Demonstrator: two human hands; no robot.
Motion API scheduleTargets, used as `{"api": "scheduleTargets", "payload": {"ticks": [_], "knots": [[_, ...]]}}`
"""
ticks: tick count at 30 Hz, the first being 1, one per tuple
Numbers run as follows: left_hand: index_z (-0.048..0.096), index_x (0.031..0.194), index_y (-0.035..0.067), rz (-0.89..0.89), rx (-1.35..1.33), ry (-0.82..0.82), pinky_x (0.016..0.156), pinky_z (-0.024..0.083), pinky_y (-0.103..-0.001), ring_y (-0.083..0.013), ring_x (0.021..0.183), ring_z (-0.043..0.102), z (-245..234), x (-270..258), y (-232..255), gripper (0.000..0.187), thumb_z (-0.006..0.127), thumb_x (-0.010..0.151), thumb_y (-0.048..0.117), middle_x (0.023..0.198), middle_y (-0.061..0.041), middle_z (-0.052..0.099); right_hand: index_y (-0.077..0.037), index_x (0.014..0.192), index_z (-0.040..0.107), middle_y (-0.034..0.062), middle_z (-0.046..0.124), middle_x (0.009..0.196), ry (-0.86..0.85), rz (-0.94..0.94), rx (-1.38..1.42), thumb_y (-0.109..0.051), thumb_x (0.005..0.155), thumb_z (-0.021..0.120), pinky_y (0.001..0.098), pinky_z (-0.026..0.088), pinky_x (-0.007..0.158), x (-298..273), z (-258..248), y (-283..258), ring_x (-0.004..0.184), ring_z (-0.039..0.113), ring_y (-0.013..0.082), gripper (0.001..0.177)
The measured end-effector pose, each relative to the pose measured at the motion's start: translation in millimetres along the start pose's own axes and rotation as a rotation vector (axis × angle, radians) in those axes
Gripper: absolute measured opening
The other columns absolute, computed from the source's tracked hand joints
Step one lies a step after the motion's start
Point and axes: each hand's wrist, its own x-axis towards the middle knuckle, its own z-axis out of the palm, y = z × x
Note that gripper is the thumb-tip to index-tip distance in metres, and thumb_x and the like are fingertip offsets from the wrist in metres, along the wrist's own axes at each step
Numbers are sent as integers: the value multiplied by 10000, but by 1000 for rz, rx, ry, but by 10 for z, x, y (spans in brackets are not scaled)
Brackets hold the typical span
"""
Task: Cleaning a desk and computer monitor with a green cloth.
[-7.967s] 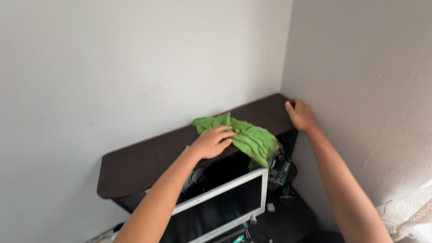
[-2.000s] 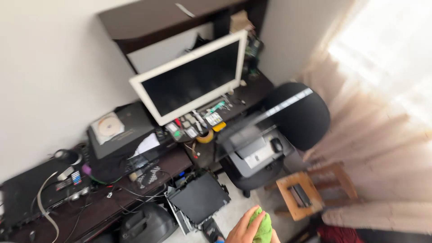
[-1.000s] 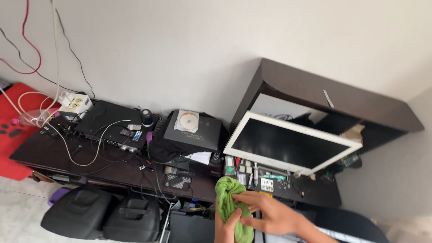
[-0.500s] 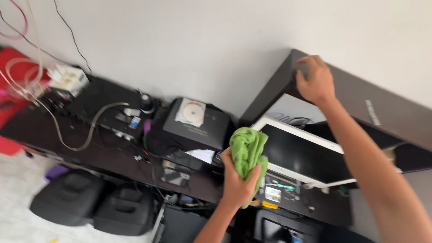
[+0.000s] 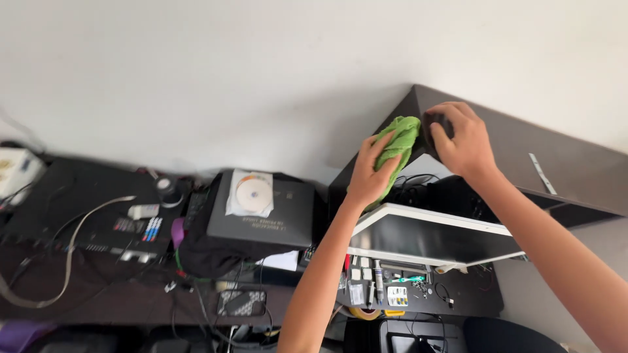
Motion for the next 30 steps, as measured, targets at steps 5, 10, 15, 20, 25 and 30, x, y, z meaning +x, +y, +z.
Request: {"api": "scheduleTargets", "payload": {"ticks": [5,10,15,20,25,30], "knots": [[637,1381,111,57,30,-153,1091,465,-397,-329,1311,575,-25,52,-427,399,595,1050,327,1431,-181,533,-28,1196,693,185,679,1252,0,-32,18,-134,945,581,437,512,972,45,47,57,1131,652,381,295],[647,1387,128,-465,307,46,1041,446,-492,-430,1244,552,5,360,-797,470,453,1070,416,1420,-240,498,-28,1209,696,172,676,1279,-27,-31,10,-117,948,592,426,505,1011,64,103,42,1171,647,367,294],[700,1331,109,69,223,12,1100,454,-498,-418,1293,565,58,211,-455,434,434,1118,377,1432,-234,544,-35,1211,695,162,667,1297,-43,9,9,-112,946,589,421,502,1011,79,119,26,1175,644,354,295],[704,1243,103,150,203,94,1115,482,-445,-345,1288,609,126,119,-789,332,508,1076,313,1397,-180,592,-35,1220,684,158,667,1296,-51,-18,6,-100,956,594,419,497,1039,108,159,34,1196,639,343,286],[760,1126,52,252,-33,40,1116,452,-441,-329,1264,581,161,284,-405,254,591,971,162,1359,-152,607,-43,1213,688,152,669,1299,-52,-4,2,-90,940,582,403,505,1018,147,168,8,1194,637,335,296],[757,974,48,29,-117,87,1075,469,-418,-298,1221,610,142,233,-874,198,587,905,125,1323,-112,646,-38,1208,687,155,667,1294,-53,16,5,-89,938,581,403,501,1016,135,161,5,1174,636,334,294]]}}
